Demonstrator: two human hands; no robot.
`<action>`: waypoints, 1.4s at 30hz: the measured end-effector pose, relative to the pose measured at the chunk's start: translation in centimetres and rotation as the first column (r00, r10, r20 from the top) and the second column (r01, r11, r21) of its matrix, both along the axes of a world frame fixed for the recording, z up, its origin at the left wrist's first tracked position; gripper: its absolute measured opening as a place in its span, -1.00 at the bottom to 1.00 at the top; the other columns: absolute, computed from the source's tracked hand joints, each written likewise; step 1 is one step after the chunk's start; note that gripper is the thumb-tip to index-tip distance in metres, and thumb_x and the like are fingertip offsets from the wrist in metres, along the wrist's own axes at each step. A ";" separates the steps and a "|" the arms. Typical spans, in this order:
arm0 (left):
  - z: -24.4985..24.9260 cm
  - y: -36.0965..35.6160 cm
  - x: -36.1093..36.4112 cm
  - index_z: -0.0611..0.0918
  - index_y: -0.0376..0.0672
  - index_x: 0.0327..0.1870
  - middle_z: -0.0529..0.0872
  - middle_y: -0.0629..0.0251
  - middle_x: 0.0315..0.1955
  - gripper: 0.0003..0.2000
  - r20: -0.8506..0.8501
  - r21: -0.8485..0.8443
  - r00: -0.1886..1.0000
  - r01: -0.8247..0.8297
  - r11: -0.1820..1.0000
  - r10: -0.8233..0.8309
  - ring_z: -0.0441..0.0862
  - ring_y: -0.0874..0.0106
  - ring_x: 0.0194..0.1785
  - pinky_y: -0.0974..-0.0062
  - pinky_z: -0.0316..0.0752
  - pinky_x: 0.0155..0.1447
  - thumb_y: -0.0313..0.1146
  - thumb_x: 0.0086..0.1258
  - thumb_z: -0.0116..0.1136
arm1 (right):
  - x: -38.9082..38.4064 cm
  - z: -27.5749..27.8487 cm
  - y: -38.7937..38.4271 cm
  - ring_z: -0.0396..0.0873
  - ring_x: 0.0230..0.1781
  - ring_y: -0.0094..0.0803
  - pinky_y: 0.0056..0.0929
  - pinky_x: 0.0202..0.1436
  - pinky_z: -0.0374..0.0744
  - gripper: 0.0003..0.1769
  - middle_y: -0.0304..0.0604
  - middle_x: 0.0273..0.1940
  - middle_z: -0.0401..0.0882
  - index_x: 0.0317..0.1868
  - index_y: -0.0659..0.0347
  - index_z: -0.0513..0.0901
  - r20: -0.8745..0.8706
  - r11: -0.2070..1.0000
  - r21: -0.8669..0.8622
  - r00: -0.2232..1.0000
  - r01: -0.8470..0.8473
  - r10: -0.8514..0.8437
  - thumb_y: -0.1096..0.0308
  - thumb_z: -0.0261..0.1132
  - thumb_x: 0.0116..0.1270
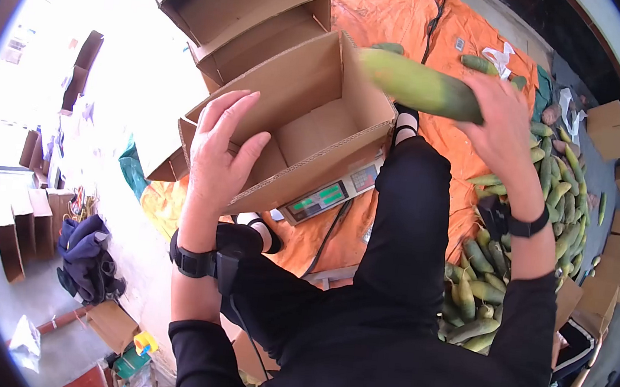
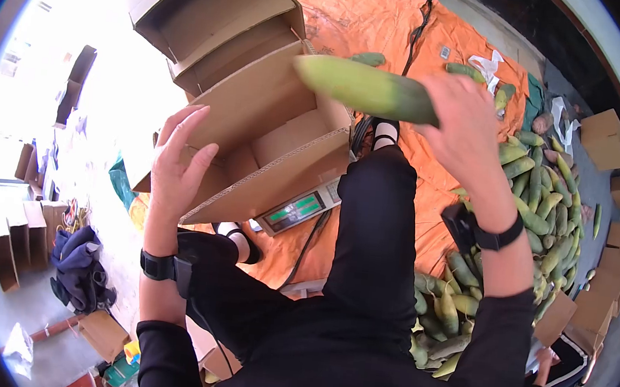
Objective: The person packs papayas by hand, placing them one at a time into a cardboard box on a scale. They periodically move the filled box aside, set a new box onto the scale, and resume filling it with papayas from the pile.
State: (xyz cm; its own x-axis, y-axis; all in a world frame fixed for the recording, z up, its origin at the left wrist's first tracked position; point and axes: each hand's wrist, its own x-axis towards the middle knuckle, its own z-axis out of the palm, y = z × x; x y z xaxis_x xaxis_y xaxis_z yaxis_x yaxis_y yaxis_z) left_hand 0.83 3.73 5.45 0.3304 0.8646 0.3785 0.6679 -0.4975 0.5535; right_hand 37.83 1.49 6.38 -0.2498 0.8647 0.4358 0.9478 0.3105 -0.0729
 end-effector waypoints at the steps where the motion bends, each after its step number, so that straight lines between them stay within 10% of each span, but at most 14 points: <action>1: 0.1 0.1 -0.2 0.55 -0.21 0.15 0.54 0.14 0.10 -0.55 -0.058 0.083 0.998 0.013 0.996 -0.008 0.48 0.22 0.18 0.35 0.35 0.24 -0.43 0.18 0.24 | -1.9 0.7 1.3 0.46 0.00 -0.20 -0.21 0.09 0.34 -0.48 -0.20 -0.06 0.57 0.03 0.12 0.52 0.005 0.990 0.083 0.993 -0.116 0.116 0.33 0.40 -0.03; 7: 0.2 0.5 -1.2 0.50 -0.19 0.21 0.53 0.05 0.12 -0.34 -0.204 0.158 0.978 -0.003 0.987 0.036 0.40 0.08 0.26 0.16 0.29 0.30 -0.22 0.02 0.41 | -13.5 -0.8 6.6 0.50 -0.07 -0.35 -0.32 0.03 0.38 -0.67 -0.29 -0.21 0.54 -0.14 0.08 0.54 0.208 0.913 0.066 0.901 -0.403 0.382 0.44 0.30 0.00; 13: -2.5 1.6 -3.6 0.46 -0.22 0.23 0.67 0.00 -0.11 -0.33 -0.043 -0.540 0.993 0.070 0.839 -0.110 0.64 0.15 -0.01 0.36 0.48 0.10 -0.18 0.08 0.42 | -18.3 -3.7 7.3 0.49 -0.16 -0.42 -0.41 -0.05 0.40 -0.72 -0.39 -0.35 0.52 -0.24 0.04 0.56 0.162 0.830 -0.002 0.819 -0.558 0.551 0.47 0.31 -0.03; 17: -3.3 2.1 -3.7 0.51 -0.26 0.18 0.69 0.02 -0.14 -0.39 0.004 -0.675 0.996 0.067 0.734 -0.087 0.65 0.28 -0.06 0.40 0.48 0.10 -0.19 0.10 0.41 | -17.5 -4.7 7.6 0.52 -0.09 -0.38 -0.36 -0.03 0.44 -0.67 -0.36 -0.30 0.55 -0.17 0.04 0.58 0.108 0.818 -0.231 0.822 -0.527 0.560 0.45 0.37 -0.02; 23: -5.4 2.9 -2.8 0.58 -0.30 0.07 0.68 -0.07 -0.14 -0.46 -0.295 -0.681 0.938 -0.071 0.729 -0.184 0.65 0.14 -0.02 0.33 0.48 0.12 -0.16 0.10 0.34 | -8.4 -4.0 6.6 0.64 -0.22 -0.19 -0.28 -0.18 0.57 -0.74 -0.13 -0.26 0.66 -0.12 0.17 0.61 -0.438 0.884 -0.170 0.837 -0.436 0.328 0.31 0.28 0.17; 26: -7.3 3.6 -2.9 0.56 -0.31 0.09 0.66 -0.10 -0.09 -0.52 -0.409 -0.686 0.869 -0.091 0.722 -0.279 0.62 0.08 0.02 0.30 0.45 0.13 -0.27 0.14 0.27 | -1.7 -5.6 3.1 0.64 -0.24 -0.20 -0.32 -0.18 0.56 -0.72 -0.11 -0.28 0.66 -0.12 0.23 0.58 -0.582 0.892 -0.402 0.810 -0.208 -0.073 0.27 0.26 0.19; 29: -8.4 3.5 -2.7 0.54 -0.31 0.11 0.66 -0.09 -0.08 -0.55 -0.348 -0.738 0.866 -0.017 0.674 -0.359 0.62 0.13 0.04 0.34 0.44 0.13 -0.34 0.18 0.22 | 5.6 -11.6 -1.4 0.62 -0.25 -0.33 -0.41 -0.13 0.57 -0.71 -0.08 -0.26 0.65 -0.06 0.22 0.58 -0.395 0.898 -0.440 0.894 0.018 -0.212 0.34 0.28 0.22; 33: -8.0 2.7 -0.4 0.53 -0.34 0.13 0.65 0.03 -0.01 -0.61 -0.236 -0.877 0.943 -0.102 0.469 -0.236 0.60 0.28 0.05 0.45 0.40 0.15 -0.42 0.27 0.14 | 11.3 -19.9 -10.2 0.61 -0.13 -0.09 -0.22 -0.06 0.56 -0.72 -0.04 -0.21 0.66 -0.11 0.16 0.60 -0.107 0.618 -0.736 0.854 0.276 -0.509 0.27 0.27 0.18; 42: -7.3 1.4 0.6 0.50 -0.28 0.21 0.68 0.14 -0.08 -0.60 -0.202 -0.849 0.979 -0.184 0.496 0.017 0.62 0.39 -0.06 0.47 0.45 0.11 -0.51 0.32 0.08 | 13.4 -32.9 -28.4 0.60 -0.06 -0.08 -0.17 0.05 0.54 -0.72 0.01 -0.14 0.65 -0.17 0.17 0.64 0.185 0.171 -0.917 0.765 0.359 -0.617 0.24 0.27 0.13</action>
